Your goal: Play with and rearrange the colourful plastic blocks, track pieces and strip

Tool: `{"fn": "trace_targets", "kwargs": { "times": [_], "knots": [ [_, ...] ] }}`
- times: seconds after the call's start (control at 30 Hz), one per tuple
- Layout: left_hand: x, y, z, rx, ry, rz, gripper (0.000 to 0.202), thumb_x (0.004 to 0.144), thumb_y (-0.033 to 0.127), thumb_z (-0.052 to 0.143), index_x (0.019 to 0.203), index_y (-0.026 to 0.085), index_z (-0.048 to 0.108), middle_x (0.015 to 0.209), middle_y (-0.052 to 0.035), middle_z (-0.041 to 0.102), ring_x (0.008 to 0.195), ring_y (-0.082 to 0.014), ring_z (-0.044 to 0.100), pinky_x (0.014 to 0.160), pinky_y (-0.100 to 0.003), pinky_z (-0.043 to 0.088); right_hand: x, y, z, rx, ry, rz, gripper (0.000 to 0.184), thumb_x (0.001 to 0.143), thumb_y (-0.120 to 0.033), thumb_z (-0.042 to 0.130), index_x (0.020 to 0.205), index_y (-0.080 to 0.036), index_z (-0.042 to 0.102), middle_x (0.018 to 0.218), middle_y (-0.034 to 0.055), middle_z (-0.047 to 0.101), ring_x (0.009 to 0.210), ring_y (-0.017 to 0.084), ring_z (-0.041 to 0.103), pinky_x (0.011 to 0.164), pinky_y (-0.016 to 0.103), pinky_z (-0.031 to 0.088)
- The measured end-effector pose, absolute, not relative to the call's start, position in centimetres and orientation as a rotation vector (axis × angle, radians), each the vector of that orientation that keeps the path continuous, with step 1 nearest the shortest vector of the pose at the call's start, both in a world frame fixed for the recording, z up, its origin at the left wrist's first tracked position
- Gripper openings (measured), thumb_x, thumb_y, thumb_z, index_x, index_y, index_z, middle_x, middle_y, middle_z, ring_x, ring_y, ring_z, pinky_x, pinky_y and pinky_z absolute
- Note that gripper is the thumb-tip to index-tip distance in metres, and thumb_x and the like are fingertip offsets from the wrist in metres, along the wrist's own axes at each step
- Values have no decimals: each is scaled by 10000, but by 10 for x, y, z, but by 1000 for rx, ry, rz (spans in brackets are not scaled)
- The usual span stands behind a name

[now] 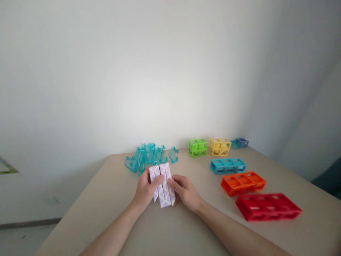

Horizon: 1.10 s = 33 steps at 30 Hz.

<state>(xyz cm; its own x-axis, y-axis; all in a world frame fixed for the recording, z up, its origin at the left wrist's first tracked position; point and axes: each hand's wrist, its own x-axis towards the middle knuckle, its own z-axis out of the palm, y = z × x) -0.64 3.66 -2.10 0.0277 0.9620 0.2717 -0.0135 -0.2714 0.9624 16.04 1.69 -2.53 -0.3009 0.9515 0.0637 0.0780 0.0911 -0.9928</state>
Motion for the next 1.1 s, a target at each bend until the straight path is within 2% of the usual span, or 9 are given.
{"fn": "trace_targets", "kwargs": {
  "times": [0.1, 0.17, 0.27, 0.4, 0.57, 0.8, 0.9, 1.0, 1.1],
  "knots": [
    [-10, 38, -18, 1439, 1083, 1424, 436, 731, 409, 720, 1081, 181, 596, 878, -20, 669, 729, -170, 615, 654, -272, 484, 160, 15, -25, -1027, -1614, 1339, 461, 823, -625, 557, 750, -170, 541, 582, -23, 557, 464, 124, 532, 447, 236, 427],
    [-11, 37, -14, 1515, 1110, 1396, 422, 757, 402, 697, 1115, 198, 608, 963, -39, 677, 796, -184, 626, 706, -284, 487, 159, 13, -22, -1059, -1647, 1327, 484, 852, -636, 504, 710, -174, 532, 535, -31, 527, 448, 115, 505, 435, 222, 390],
    [-9, 32, -11, 1666, 1063, 1283, 323, 793, 392, 662, 1049, 196, 660, 998, -60, 686, 867, -213, 633, 762, -305, 486, 159, 12, -19, -1143, -1658, 1258, 557, 899, -663, 361, 682, -178, 527, 493, -36, 479, 439, 114, 458, 427, 225, 322],
    [-6, 25, -11, 1760, 988, 1241, 247, 827, 381, 626, 987, 199, 676, 944, -49, 689, 867, -214, 630, 779, -304, 478, 159, 12, -17, -1121, -1653, 1181, 548, 883, -651, 405, 640, -172, 512, 519, -41, 417, 486, 102, 373, 466, 240, 254],
    [-10, 24, -6, 1768, 940, 1217, 244, 817, 378, 638, 977, 199, 679, 915, -41, 688, 821, -205, 621, 739, -291, 467, 155, 14, -20, -941, -1238, 1671, 491, 827, -624, 482, 582, -205, 404, 447, -74, 305, 399, 74, 243, 401, 229, 169],
    [-14, 24, -4, 1793, 902, 1196, 257, 809, 379, 646, 985, 193, 667, 872, -36, 666, 776, -193, 593, 692, -276, 440, 161, 16, -13, -391, -932, 2318, 449, 876, -523, 364, 544, -220, 349, 352, -76, 256, 272, 72, 176, 276, 205, 119],
    [-13, 22, -5, 1781, 899, 1219, 277, 805, 390, 650, 990, 184, 659, 880, -39, 658, 787, -194, 588, 700, -276, 436, 167, 14, -12, -177, -826, 2383, 401, 870, -454, 460, 573, -218, 329, 360, -91, 273, 269, 64, 171, 267, 182, 151],
    [-15, 20, -3, 1865, 896, 1211, 296, 815, 397, 646, 1013, 178, 668, 901, -45, 655, 814, -193, 580, 715, -274, 425, 169, 11, -17, -154, -751, 2359, 390, 834, -272, 553, 591, -217, 252, 370, -120, 233, 283, 49, 109, 278, 146, 152],
    [-17, 21, -2, 1869, 855, 1207, 286, 822, 390, 645, 1017, 181, 666, 942, -48, 648, 848, -190, 576, 744, -270, 418, 163, 8, -23, -339, -859, 2262, 343, 812, -287, 564, 598, -218, 305, 378, -107, 308, 274, 57, 217, 279, 154, 202]
  ]
}}
